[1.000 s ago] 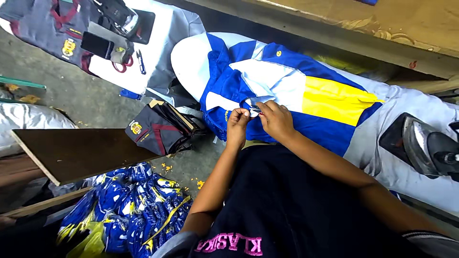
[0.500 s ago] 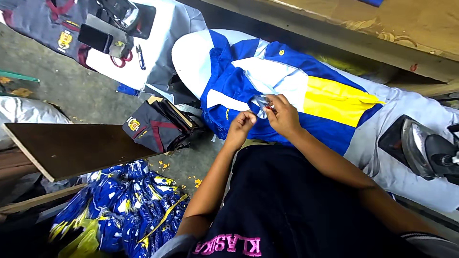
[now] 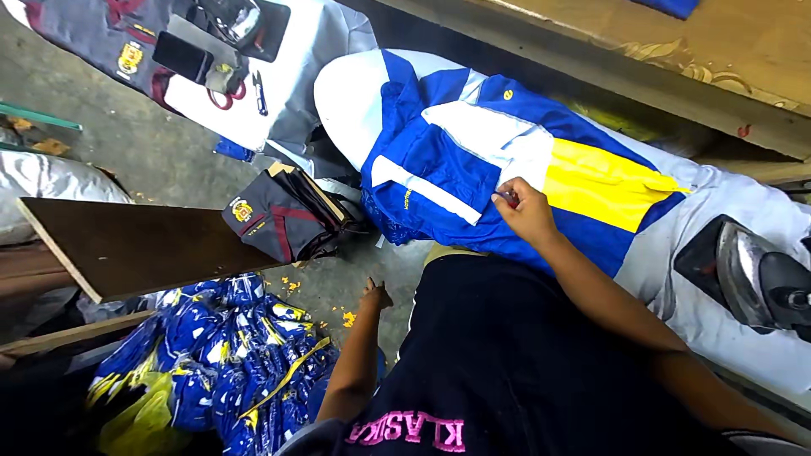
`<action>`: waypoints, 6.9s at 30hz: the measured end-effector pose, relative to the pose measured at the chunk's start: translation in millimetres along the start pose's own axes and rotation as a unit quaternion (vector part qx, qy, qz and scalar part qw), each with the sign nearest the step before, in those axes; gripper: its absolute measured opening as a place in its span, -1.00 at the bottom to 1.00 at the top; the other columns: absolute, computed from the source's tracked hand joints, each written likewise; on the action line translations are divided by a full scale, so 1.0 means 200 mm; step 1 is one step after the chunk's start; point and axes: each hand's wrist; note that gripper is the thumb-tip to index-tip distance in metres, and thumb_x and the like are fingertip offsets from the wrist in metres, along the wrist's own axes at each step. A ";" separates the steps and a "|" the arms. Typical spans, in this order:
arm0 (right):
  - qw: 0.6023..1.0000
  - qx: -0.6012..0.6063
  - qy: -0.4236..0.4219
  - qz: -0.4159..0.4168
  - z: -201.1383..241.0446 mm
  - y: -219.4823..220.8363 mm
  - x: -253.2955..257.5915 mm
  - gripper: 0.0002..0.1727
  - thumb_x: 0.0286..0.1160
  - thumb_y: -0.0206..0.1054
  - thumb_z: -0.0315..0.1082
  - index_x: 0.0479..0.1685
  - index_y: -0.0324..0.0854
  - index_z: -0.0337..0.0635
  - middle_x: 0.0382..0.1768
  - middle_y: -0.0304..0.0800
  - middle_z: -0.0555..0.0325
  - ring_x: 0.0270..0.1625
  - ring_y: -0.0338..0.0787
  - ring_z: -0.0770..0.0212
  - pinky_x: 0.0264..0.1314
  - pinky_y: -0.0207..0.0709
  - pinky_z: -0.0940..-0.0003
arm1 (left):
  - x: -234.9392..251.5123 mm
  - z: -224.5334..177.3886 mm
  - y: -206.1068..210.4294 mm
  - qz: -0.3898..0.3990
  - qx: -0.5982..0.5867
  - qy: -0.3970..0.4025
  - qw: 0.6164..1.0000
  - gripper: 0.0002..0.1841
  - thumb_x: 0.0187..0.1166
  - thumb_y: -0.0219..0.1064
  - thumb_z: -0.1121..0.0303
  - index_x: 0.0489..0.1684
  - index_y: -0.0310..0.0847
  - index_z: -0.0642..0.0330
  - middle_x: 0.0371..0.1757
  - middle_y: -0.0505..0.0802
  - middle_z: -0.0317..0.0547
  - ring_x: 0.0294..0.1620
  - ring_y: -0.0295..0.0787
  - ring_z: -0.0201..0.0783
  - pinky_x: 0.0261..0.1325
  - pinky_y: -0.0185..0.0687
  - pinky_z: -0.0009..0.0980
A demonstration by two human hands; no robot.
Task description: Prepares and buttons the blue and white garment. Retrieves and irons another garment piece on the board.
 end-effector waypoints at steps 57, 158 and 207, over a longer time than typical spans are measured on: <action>0.933 0.039 0.222 -0.280 -0.33 -0.89 -0.14 -0.60 0.76 0.21 -0.16 0.20 0.62 -0.37 -0.28 0.66 0.17 -0.56 0.33 0.57 -0.47 0.31 0.55 | -0.71 -0.64 -0.71 -0.022 -0.583 0.399 0.708 -0.76 0.83 0.03 0.46 0.24 0.50 0.39 -0.06 0.79 -0.13 -0.16 0.77 -0.39 -0.03 0.70 -0.44; 0.931 0.356 -0.028 -0.071 0.13 -0.29 -0.04 -0.61 0.85 -0.15 -0.14 0.25 0.50 -0.15 -0.49 0.60 0.61 -0.60 0.54 0.70 -0.56 0.47 0.79 | -1.02 -0.86 -0.92 -0.203 -0.619 0.564 0.508 -0.61 0.51 0.32 0.66 0.32 0.51 0.57 0.11 0.77 -0.04 0.00 0.71 -0.49 0.19 0.65 -0.52; 0.973 0.073 -0.217 0.035 0.29 -0.05 0.18 -0.63 0.72 0.25 -0.21 0.24 0.62 -0.33 -0.07 0.82 -0.08 -0.09 0.83 0.09 -0.01 0.70 0.10 | -0.75 -0.77 -0.82 -0.454 -0.366 0.526 0.619 -0.60 0.51 0.47 0.45 0.27 0.68 0.48 0.04 0.84 0.15 -0.02 0.84 -0.27 0.20 0.74 -0.35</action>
Point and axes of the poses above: each hand's wrist, its own x-axis towards the middle knuckle, its own y-axis out of the palm, z = x × y
